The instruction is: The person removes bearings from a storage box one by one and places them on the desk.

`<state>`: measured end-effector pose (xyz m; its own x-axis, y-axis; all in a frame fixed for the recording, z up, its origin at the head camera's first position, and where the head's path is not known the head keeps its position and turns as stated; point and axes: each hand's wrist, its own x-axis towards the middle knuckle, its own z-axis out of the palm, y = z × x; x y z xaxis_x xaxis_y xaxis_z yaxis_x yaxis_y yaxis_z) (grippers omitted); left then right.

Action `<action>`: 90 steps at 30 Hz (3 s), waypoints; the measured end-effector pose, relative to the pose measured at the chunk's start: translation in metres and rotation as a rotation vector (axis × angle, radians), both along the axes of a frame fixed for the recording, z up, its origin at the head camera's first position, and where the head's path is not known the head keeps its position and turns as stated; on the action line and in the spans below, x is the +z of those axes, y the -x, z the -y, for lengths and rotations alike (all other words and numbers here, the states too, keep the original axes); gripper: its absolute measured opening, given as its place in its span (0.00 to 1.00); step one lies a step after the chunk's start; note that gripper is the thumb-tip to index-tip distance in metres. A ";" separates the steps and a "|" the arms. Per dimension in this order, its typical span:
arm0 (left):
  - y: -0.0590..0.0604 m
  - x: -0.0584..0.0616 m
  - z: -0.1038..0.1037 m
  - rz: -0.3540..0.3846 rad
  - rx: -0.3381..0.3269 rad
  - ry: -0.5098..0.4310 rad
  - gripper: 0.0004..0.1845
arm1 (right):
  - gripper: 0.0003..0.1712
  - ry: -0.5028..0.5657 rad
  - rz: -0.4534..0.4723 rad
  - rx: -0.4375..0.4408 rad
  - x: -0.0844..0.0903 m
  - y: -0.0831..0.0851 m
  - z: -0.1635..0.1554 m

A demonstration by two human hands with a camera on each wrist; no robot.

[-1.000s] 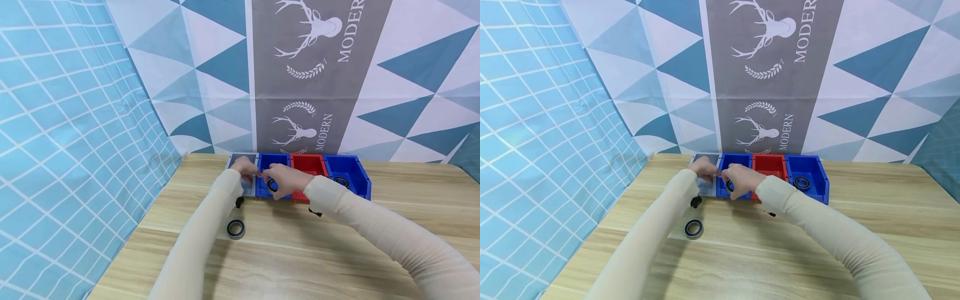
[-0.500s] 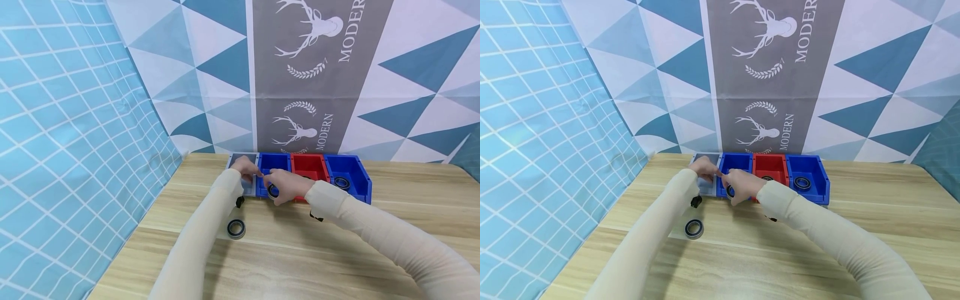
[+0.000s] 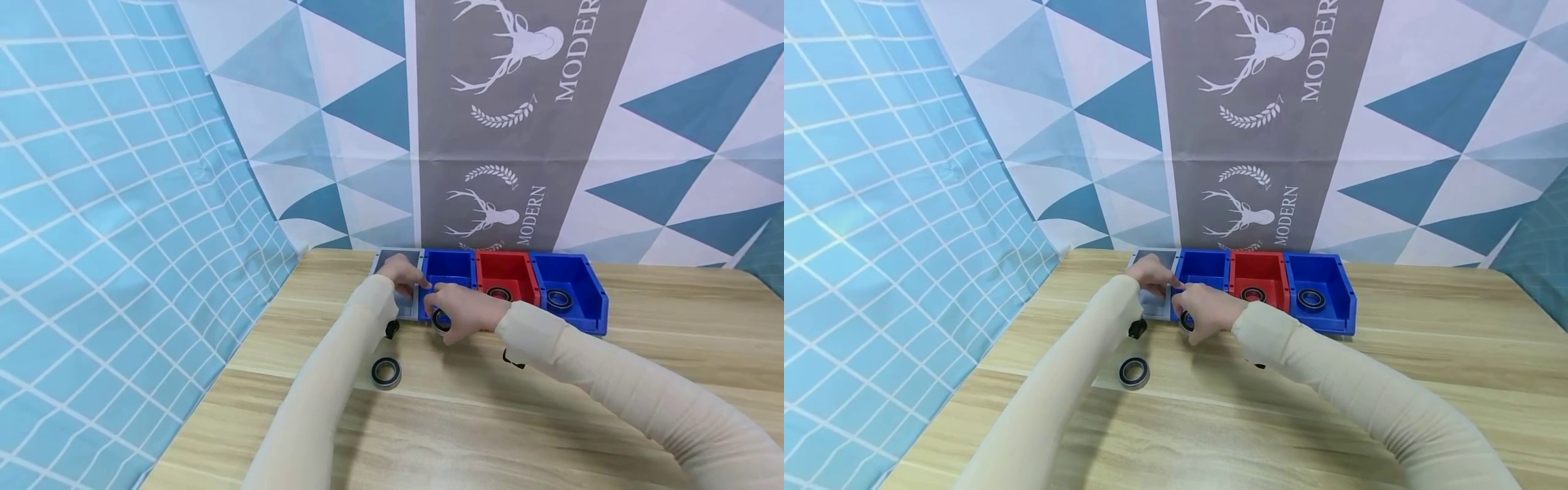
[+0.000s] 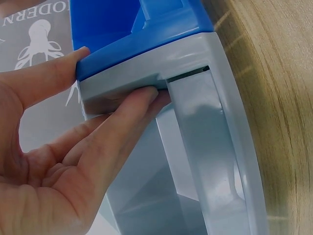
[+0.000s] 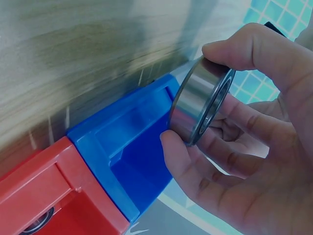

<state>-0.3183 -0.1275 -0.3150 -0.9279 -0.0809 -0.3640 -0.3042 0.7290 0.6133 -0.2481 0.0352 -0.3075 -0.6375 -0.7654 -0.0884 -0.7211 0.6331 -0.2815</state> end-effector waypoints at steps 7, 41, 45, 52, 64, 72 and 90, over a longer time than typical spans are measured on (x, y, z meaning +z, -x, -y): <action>0.001 0.000 0.001 0.001 0.003 -0.001 0.16 | 0.21 -0.002 -0.015 0.031 -0.003 -0.003 0.001; -0.002 0.002 0.000 0.003 0.019 -0.023 0.22 | 0.21 0.000 0.045 0.070 -0.014 -0.022 -0.005; -0.002 0.002 0.000 0.004 0.030 -0.027 0.24 | 0.22 0.001 0.057 0.076 -0.014 -0.024 -0.005; -0.002 0.001 0.000 0.000 0.020 -0.028 0.23 | 0.20 0.003 0.062 0.096 -0.015 -0.028 -0.003; 0.001 0.000 -0.003 0.001 0.035 -0.022 0.24 | 0.20 0.006 0.073 0.099 -0.016 -0.034 -0.004; 0.000 -0.002 -0.002 0.000 0.047 -0.026 0.24 | 0.21 0.007 0.095 0.107 -0.016 -0.038 -0.004; 0.001 -0.001 -0.001 0.011 0.048 -0.049 0.26 | 0.19 -0.012 0.094 0.147 -0.019 -0.043 -0.001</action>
<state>-0.3195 -0.1268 -0.3156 -0.9191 -0.1075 -0.3791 -0.3455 0.6825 0.6441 -0.2047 0.0359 -0.3261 -0.5071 -0.8483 -0.1522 -0.7771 0.5264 -0.3450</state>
